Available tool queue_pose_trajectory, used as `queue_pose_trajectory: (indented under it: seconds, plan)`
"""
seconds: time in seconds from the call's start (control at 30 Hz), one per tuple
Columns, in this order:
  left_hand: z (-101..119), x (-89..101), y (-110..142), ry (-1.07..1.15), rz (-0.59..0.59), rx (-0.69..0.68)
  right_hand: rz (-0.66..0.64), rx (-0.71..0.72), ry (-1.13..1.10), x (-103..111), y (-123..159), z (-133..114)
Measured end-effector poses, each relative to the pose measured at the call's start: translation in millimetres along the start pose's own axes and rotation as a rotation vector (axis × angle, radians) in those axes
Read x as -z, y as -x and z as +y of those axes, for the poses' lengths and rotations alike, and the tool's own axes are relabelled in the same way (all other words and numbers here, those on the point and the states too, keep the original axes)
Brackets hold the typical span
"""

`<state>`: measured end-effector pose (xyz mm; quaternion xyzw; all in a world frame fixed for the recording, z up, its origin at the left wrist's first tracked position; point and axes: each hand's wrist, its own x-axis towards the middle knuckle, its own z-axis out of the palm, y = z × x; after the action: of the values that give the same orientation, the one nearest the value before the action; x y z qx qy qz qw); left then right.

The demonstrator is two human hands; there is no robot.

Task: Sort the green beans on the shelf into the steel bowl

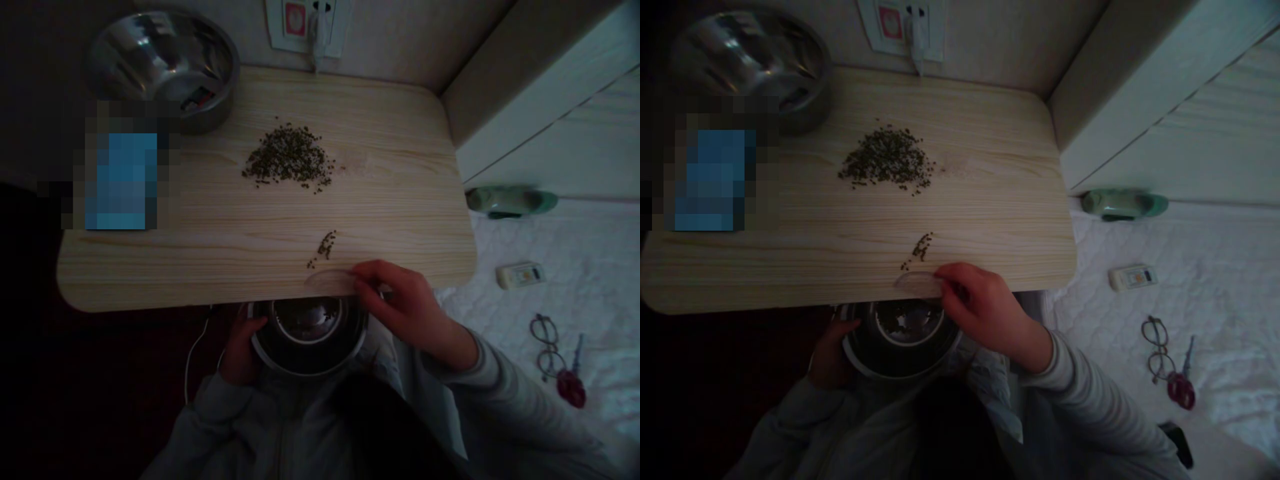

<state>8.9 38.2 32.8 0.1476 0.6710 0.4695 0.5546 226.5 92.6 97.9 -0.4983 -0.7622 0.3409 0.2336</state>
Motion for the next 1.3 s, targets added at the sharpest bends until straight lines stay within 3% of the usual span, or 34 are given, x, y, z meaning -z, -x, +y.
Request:
queue_pose_trajectory:
  seconds: [0.17, 0.47, 0.83, 1.0, 1.3]
  plan:
    - [-1, 1.7, 1, 0.044, -0.019, 0.087, 0.156, -0.112, 0.031, 7, -10, 9]
    - [-5, 1.2, -1, 0.118, -0.031, 0.136, 0.078, -0.049, 0.048, -1, -17, -2]
    - [-19, 17.1, -8, -0.033, 0.045, -0.096, 0.055, -0.019, 0.055, -5, -18, -5]
    - [-16, 13.3, -9, 0.101, -0.059, 0.067, 0.052, -0.023, 0.047, -7, -19, -6]
    - [-8, 8.2, -6, 0.121, 0.008, 0.124, 0.009, -0.007, 0.049, -12, -20, -4]
